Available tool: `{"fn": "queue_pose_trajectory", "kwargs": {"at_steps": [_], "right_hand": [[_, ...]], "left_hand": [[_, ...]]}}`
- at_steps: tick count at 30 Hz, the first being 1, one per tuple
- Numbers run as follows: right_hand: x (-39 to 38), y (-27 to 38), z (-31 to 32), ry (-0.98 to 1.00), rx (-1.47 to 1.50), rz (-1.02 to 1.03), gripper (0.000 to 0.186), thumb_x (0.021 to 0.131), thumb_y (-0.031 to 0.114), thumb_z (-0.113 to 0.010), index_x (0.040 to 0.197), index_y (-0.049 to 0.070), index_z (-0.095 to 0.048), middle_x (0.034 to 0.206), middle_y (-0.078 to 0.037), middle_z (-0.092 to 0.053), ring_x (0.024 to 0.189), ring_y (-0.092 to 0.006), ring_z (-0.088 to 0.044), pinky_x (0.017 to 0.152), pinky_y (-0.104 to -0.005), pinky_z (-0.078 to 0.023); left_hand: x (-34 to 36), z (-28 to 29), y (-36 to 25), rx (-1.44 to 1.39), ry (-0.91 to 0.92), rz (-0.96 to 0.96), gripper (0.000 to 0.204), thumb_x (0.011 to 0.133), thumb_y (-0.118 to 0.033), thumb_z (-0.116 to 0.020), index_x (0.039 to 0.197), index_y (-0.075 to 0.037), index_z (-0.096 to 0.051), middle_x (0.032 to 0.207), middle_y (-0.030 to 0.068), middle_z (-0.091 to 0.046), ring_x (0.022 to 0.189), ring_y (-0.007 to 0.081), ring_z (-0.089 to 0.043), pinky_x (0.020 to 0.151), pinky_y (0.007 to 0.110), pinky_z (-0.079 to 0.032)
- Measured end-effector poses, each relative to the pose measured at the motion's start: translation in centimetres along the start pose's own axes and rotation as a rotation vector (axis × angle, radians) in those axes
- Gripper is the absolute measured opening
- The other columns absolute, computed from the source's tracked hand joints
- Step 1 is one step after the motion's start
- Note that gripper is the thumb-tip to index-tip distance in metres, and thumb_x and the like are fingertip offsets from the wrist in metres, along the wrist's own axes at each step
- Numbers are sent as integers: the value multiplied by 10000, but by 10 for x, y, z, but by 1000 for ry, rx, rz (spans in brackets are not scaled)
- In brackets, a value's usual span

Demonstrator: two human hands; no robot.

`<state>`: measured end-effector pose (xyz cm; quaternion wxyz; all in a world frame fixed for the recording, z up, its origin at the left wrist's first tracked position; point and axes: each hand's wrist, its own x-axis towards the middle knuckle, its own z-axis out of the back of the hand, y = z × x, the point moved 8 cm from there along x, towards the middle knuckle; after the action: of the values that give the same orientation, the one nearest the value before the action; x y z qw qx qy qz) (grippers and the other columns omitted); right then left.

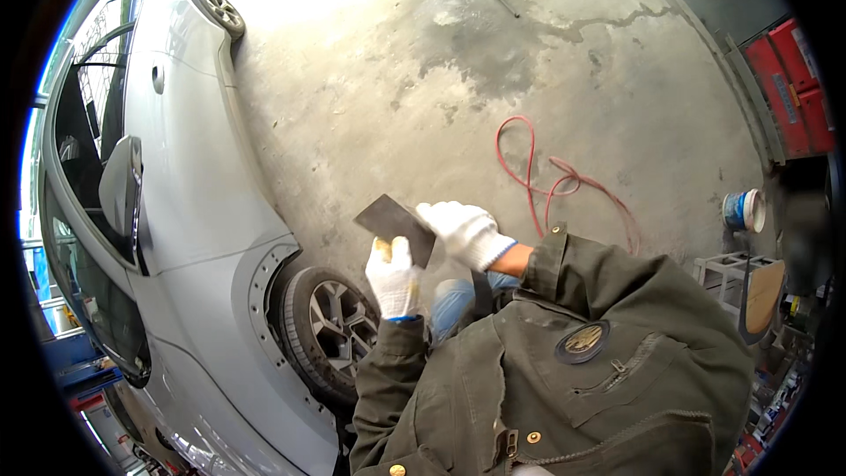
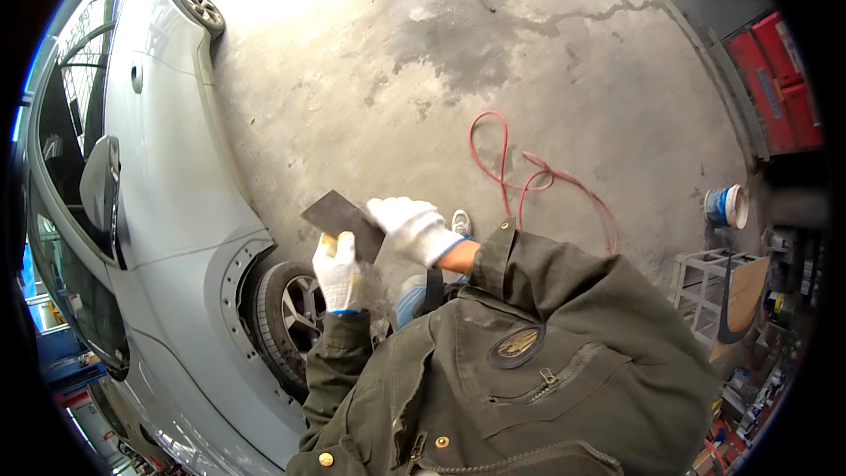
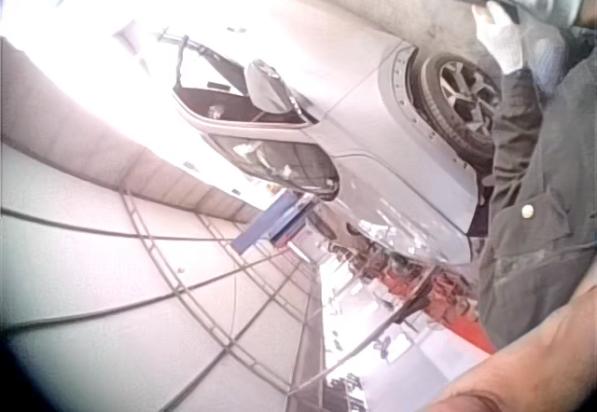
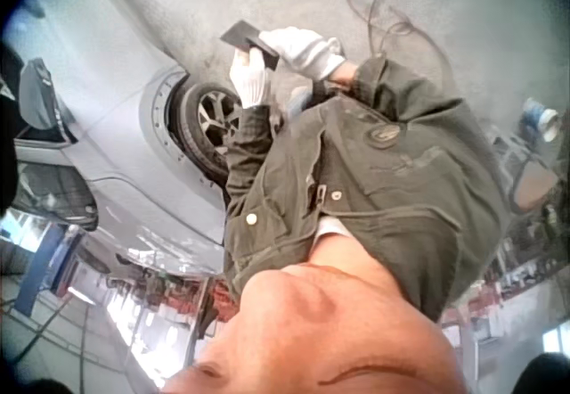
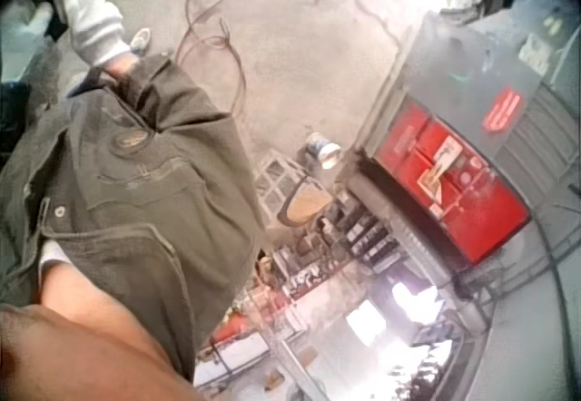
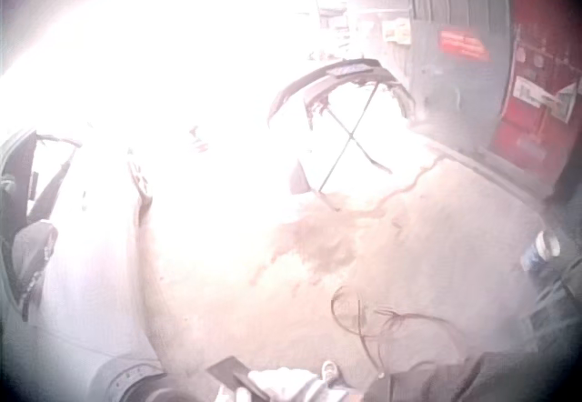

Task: The person sands a curved car trim piece using an orbital sander, then uses a heat gun on the same piece. Later, the person puts on gloves and hand-sands a small rectangular part with sandpaper near a vehicle.

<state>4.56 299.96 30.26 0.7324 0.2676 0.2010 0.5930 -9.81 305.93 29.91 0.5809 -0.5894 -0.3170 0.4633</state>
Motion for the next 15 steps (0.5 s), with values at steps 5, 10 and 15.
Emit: {"fn": "queue_pose_trajectory", "kwargs": {"at_steps": [5, 10, 15], "right_hand": [[49, -9, 41, -259, 0, 254, 347, 812, 163, -599, 1156, 119, -618, 873, -116, -651, 806, -322, -645, 681, -414, -533], [132, -99, 27, 25, 186, -416, 328, 906, 342, -577, 1074, 66, -633, 1005, -185, -688, 928, -389, -651, 789, -473, -513], [212, -129, 44, -112, 616, -390, 492, 970, 495, -551, 1115, 44, -682, 980, -220, -705, 921, -403, -659, 807, -439, -503]], "left_hand": [[71, -11, -14, 163, -67, 81, 217, 943, -111, -561, 1042, 64, -641, 862, 95, -690, 767, 136, -599, 724, 299, -495], [140, -45, -19, -101, 91, 120, 231, 974, -109, -584, 1132, 50, -639, 991, 69, -695, 815, 162, -651, 741, 258, -513], [234, -55, -11, -350, 380, 387, 240, 948, -97, -605, 1161, 11, -626, 947, 32, -668, 762, 98, -605, 651, 223, -494]]}}
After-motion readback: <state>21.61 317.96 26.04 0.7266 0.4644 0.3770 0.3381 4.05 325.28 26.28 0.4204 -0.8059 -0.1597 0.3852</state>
